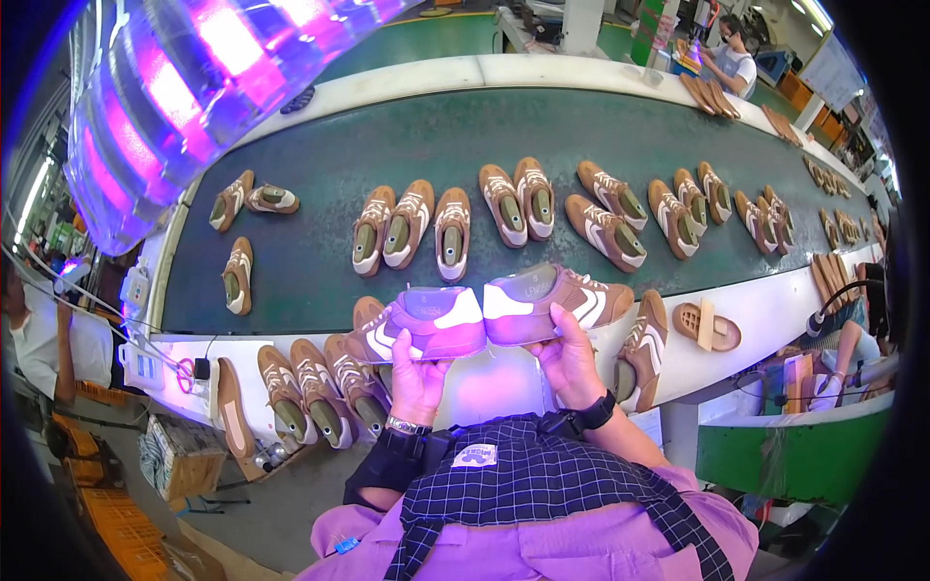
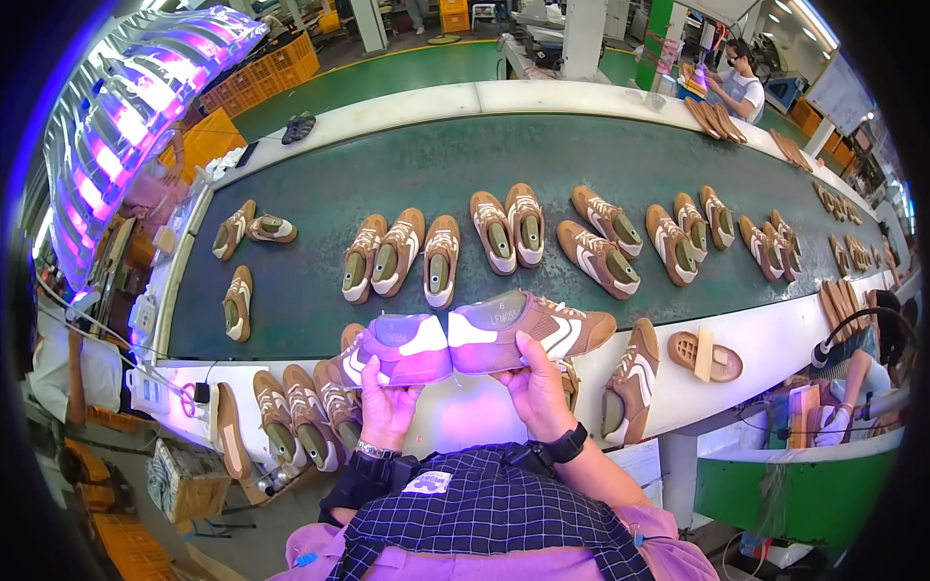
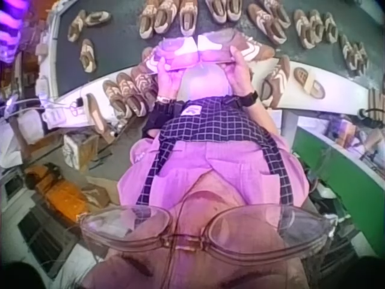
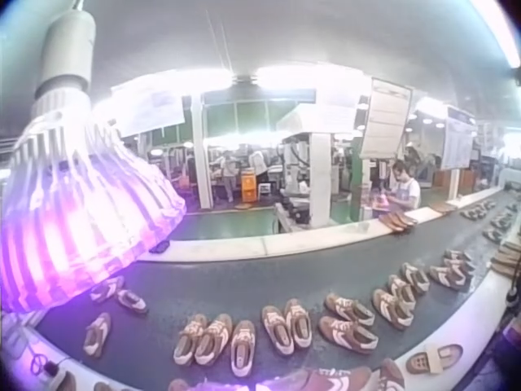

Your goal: Inspecting and sorting finished shoes on a conveyor belt in a factory.

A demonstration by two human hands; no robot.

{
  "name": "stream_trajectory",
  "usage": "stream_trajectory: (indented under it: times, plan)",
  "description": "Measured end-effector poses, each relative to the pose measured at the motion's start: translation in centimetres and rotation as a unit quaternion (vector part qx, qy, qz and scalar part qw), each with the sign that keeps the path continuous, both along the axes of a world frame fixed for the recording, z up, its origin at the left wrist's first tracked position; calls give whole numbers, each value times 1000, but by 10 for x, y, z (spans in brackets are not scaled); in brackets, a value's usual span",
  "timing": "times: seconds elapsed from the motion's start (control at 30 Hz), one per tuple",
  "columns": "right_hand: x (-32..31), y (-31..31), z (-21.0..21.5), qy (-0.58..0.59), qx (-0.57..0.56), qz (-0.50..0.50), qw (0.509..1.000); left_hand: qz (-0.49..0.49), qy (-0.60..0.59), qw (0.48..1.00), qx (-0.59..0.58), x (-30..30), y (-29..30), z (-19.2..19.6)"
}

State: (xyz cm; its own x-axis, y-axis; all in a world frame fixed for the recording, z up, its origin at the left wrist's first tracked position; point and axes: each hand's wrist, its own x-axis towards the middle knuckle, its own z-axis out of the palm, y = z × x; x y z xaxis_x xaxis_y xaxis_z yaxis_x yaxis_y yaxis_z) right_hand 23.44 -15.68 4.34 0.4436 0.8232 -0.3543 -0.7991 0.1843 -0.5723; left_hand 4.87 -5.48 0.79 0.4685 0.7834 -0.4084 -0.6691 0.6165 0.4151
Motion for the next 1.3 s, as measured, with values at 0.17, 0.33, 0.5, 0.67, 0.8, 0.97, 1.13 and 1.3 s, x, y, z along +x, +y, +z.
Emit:
stream_trajectory:
  times: [0.17, 0.33, 0.5, 0.67, 0.8, 0.97, 1.13, 1.3]
  plan:
    - [-1, 3, 2, -14, -12, -6, 1000, 5, 2, 1000, -2, 3, 1, -3]
    - [4, 1, -3, -25, -3, 12, 1000, 12, 6, 1000, 2, 6, 1, 0]
    - [3, -4, 2, -57, 8, 15, 998, 12, 22, 999, 28, 5, -1, 2]
    - [2, -8, -2, -62, 12, 11, 998, 24, 33, 998, 41, 6, -3, 6]
    - [-4, -3, 11, -60, 14, -11, 998, 30, 20, 999, 30, 9, -3, 4]
    - [-2, -2, 5, -55, 6, -14, 998, 15, -8, 1000, 16, 11, -3, 2]
    - [-1, -4, 6, -45, -2, -23, 999, 24, -2, 1000, 13, 14, -5, 4]
    - [-1, -6, 3, -41, 4, -24, 999, 18, 1, 1000, 15, 13, -6, 2]
